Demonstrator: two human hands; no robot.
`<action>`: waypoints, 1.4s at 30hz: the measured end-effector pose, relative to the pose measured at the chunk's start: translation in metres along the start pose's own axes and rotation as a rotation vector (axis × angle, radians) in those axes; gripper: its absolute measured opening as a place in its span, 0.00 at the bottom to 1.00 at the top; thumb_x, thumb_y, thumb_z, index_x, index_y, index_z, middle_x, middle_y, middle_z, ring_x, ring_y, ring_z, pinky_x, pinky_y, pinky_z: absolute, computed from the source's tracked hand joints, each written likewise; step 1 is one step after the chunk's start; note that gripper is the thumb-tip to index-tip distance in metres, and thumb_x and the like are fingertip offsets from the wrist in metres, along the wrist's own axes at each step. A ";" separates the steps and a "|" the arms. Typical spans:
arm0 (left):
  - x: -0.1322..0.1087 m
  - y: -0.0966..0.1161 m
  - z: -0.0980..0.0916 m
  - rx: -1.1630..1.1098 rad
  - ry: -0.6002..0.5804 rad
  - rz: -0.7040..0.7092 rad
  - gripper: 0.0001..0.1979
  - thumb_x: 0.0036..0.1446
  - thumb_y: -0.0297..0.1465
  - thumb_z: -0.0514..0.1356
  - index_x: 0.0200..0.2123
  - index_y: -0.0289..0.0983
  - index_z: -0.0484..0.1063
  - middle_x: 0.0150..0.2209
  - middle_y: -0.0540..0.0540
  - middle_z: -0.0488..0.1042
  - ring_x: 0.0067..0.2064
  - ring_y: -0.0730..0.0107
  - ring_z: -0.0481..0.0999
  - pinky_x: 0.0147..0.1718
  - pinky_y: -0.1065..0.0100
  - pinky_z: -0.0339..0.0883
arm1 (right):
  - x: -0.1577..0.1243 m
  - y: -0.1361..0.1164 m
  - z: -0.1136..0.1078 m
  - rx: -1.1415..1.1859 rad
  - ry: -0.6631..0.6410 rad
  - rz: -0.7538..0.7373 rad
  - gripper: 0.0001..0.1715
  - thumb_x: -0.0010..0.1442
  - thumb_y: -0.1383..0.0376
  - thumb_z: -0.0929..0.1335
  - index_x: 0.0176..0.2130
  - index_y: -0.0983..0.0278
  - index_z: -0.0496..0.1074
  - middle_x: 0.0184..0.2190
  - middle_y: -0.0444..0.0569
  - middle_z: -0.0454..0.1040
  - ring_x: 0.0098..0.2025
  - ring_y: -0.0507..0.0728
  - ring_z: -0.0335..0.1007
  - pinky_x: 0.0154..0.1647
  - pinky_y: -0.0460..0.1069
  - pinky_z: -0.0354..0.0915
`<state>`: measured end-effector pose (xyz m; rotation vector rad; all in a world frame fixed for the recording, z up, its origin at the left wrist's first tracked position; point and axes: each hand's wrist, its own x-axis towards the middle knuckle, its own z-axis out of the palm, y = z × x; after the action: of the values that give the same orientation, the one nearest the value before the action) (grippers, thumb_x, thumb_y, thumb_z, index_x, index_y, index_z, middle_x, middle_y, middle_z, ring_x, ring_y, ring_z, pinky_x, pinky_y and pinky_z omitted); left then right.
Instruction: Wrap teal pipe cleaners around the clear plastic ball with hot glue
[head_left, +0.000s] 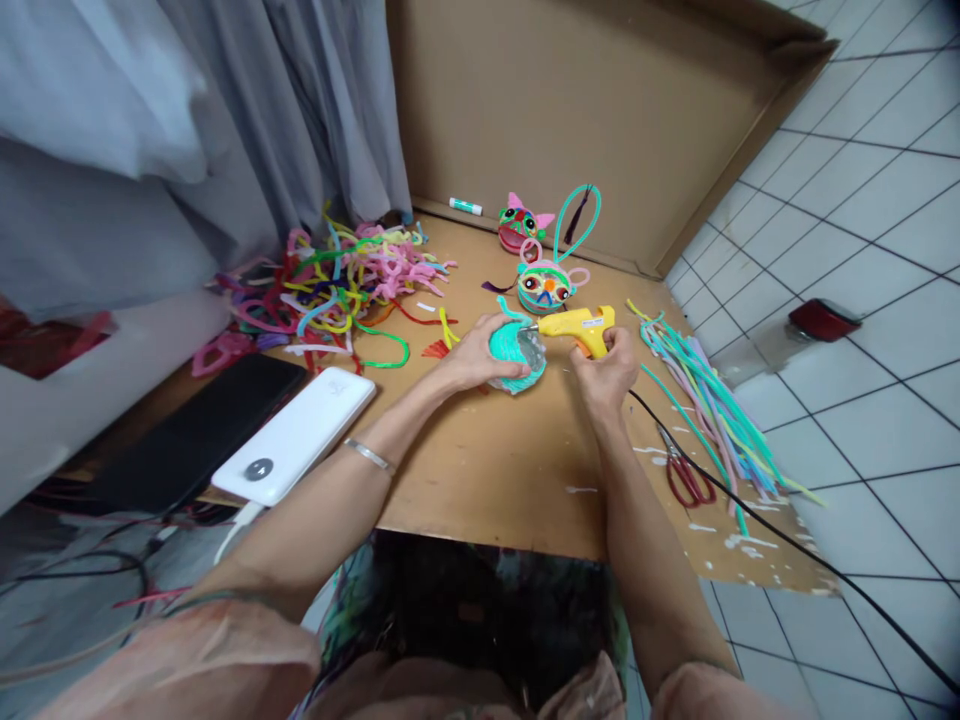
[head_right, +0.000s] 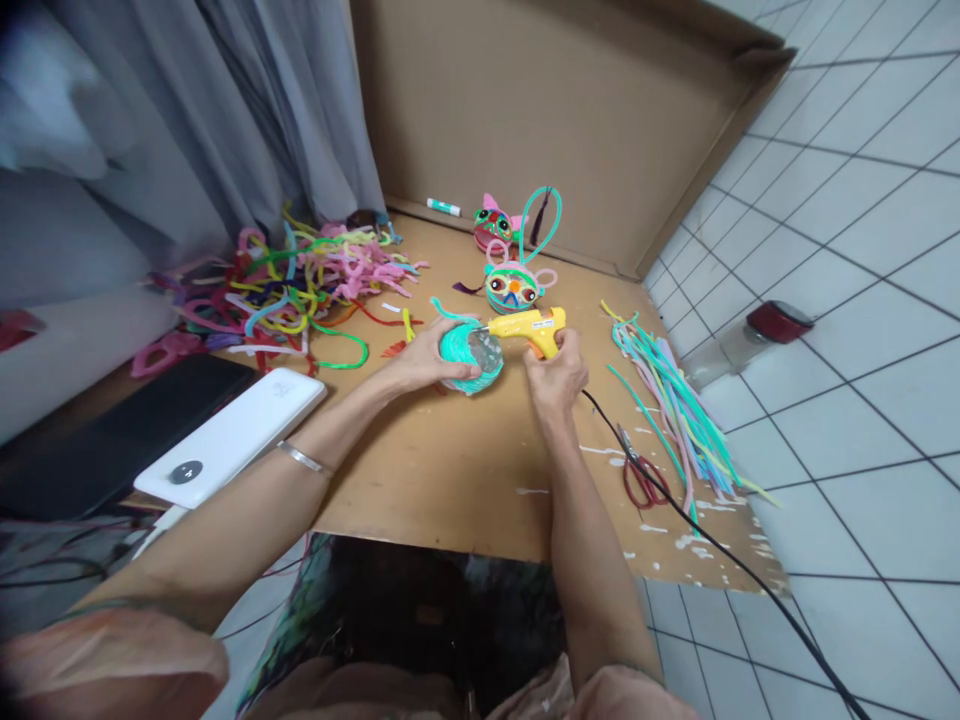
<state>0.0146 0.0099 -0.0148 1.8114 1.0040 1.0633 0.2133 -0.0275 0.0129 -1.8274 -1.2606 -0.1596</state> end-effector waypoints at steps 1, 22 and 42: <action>0.000 0.000 0.000 -0.005 0.000 -0.001 0.42 0.37 0.38 0.73 0.58 0.38 0.68 0.61 0.40 0.66 0.60 0.51 0.68 0.62 0.51 0.62 | 0.000 0.000 0.000 -0.007 0.002 0.004 0.17 0.43 0.56 0.66 0.34 0.58 0.59 0.26 0.40 0.62 0.29 0.56 0.60 0.32 0.50 0.55; -0.007 0.013 -0.003 -0.027 -0.007 0.003 0.40 0.39 0.40 0.70 0.58 0.39 0.65 0.53 0.44 0.72 0.52 0.54 0.74 0.53 0.56 0.71 | 0.023 0.057 0.013 -0.146 -0.145 0.394 0.21 0.45 0.51 0.74 0.34 0.62 0.74 0.33 0.53 0.76 0.37 0.62 0.73 0.39 0.53 0.65; -0.007 0.014 0.003 0.051 0.063 0.066 0.37 0.41 0.37 0.70 0.58 0.41 0.69 0.58 0.42 0.70 0.58 0.52 0.71 0.60 0.51 0.64 | 0.007 0.031 0.006 -0.047 0.018 -0.178 0.28 0.59 0.58 0.63 0.57 0.64 0.66 0.50 0.59 0.71 0.53 0.66 0.66 0.55 0.63 0.58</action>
<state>0.0182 -0.0026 -0.0059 1.8732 1.0232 1.1502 0.2394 -0.0214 -0.0056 -1.7481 -1.4173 -0.3052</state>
